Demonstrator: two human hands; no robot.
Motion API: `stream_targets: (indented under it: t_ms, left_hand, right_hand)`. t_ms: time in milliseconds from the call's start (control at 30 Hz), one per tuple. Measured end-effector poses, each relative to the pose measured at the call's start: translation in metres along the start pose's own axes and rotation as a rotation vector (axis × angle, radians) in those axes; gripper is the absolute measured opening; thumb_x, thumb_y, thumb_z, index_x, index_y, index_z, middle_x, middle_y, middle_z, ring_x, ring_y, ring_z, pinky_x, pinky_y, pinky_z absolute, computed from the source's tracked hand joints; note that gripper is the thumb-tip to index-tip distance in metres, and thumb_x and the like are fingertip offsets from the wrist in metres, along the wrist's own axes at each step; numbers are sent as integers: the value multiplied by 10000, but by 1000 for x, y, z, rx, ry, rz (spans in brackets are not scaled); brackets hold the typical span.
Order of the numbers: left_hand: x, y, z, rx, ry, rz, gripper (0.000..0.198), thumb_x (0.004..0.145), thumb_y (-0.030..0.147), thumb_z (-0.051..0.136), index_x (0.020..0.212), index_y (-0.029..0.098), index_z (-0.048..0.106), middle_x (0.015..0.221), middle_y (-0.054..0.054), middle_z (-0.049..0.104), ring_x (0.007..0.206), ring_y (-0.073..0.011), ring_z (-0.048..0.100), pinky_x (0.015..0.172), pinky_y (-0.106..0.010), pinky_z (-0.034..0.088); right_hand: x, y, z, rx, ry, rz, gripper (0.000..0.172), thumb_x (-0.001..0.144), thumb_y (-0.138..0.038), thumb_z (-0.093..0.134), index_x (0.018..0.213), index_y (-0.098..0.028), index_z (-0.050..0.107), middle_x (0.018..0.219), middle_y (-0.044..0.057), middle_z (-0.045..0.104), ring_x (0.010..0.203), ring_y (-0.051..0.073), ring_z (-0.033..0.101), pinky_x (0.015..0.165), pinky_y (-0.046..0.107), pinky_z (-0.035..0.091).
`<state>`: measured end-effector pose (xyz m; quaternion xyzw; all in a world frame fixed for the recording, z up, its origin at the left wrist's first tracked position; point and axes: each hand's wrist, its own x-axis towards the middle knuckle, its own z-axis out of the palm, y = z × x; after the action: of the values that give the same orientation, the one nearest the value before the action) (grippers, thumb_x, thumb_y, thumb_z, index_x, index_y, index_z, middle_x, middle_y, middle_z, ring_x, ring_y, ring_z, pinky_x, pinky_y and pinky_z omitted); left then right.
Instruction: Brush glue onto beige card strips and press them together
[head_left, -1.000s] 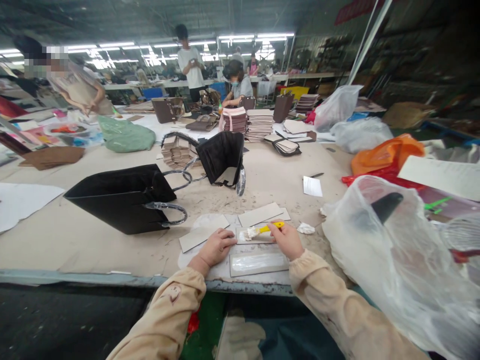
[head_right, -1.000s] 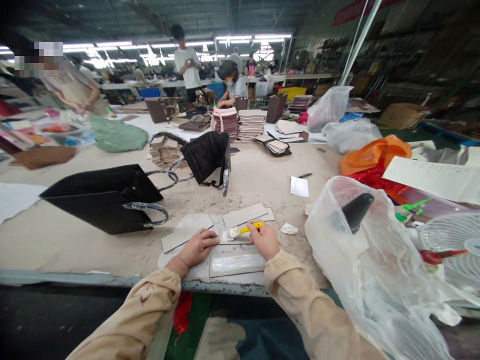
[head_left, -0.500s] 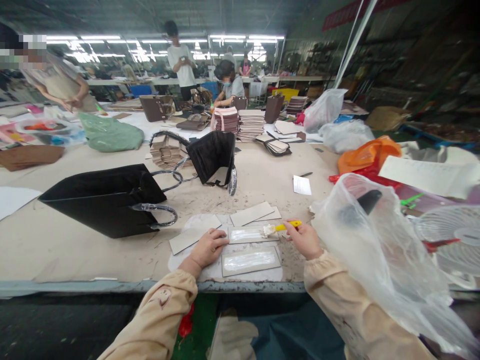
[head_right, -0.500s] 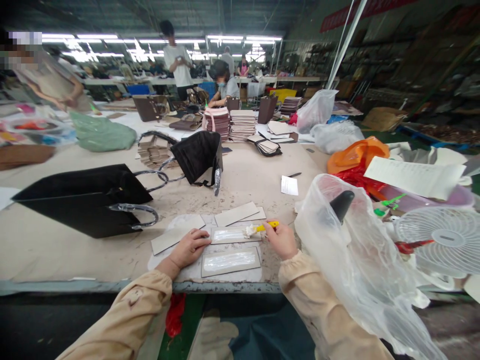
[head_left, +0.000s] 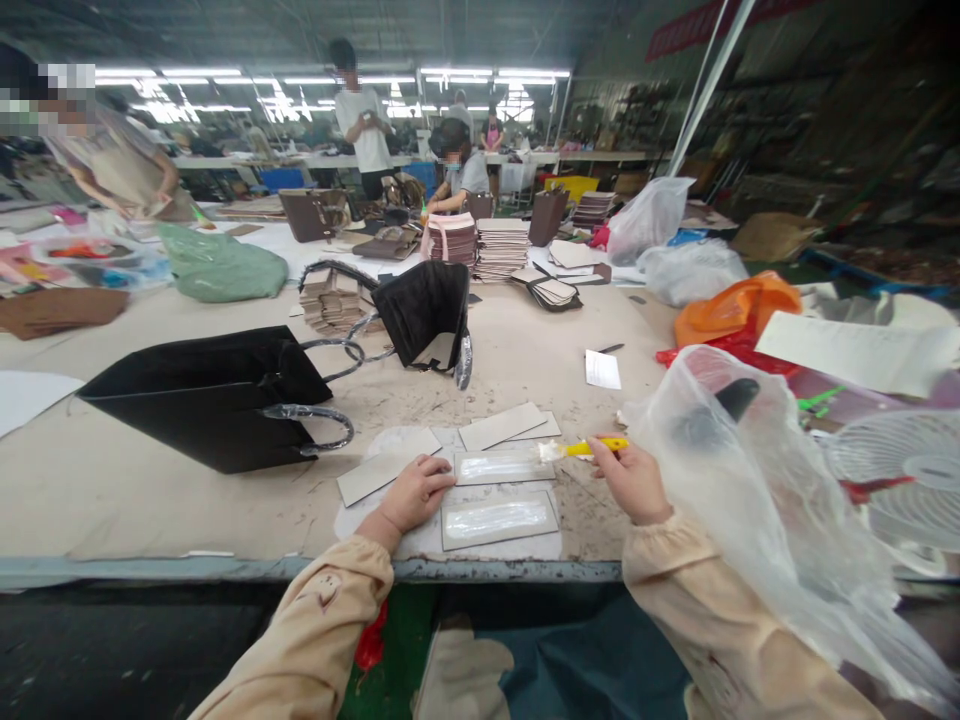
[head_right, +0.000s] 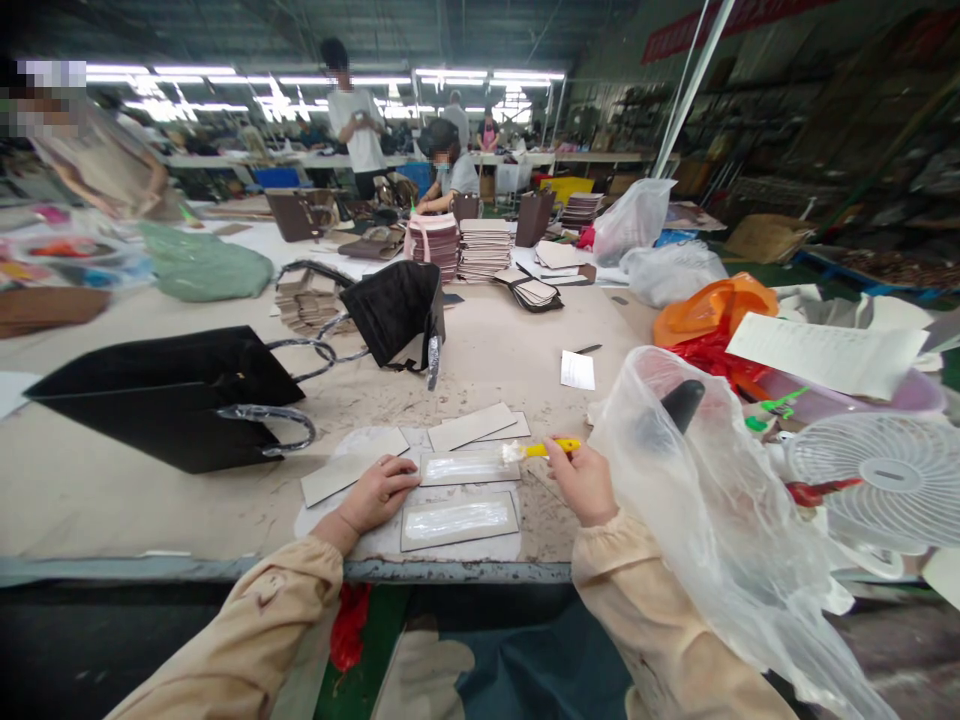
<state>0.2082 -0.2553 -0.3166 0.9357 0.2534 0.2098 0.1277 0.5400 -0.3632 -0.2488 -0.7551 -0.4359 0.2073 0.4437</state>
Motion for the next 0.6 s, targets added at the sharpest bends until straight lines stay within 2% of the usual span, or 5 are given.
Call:
stream_targets:
  t_ms: [200,300,367,467,600]
  left_hand:
    - [0,1,-1,-6,3,4,276,811,142,467,979,232,666,1053,-77,575,952,-200,484,842,-396,468]
    - [0,1,-2,-9,1,-3,276,814,147,464,984,233,664,1053,-78,577,955,-197,487,847,-395,466]
    - [0,1,-1,-10,-1,-6,275,814,146,466,984,233,664,1058,-76,578,955,-196,486,847,-390,466]
    - [0,1,-1,-10,3,-5,276,810,143,471,981,237,667,1056,-75,578,953,-197,486,840,-386,468]
    - [0,0,-1,-12,12,0,271,809,139,475,969,237,670,1051,-75,577,944,-193,490,831,-379,470]
  right_hand:
    - [-8,-30,44,217,-104,37,420,756,-531,528,899,-144,604,601,3,591,505,146,606,470,238,520]
    - [-12,-35,69,207,-185,1,385,774,-509,506,896,-157,603,608,1,592,493,137,596,457,232,509]
    - [-13,-34,76,162,-213,-28,367,786,-497,486,888,-165,605,608,3,599,483,138,592,461,237,503]
    - [-11,-26,69,86,-201,-38,366,791,-499,472,880,-172,608,590,6,606,481,152,595,467,250,494]
    - [-4,-7,41,-32,-153,-71,388,797,-509,464,899,-168,618,588,12,618,497,165,602,491,261,486]
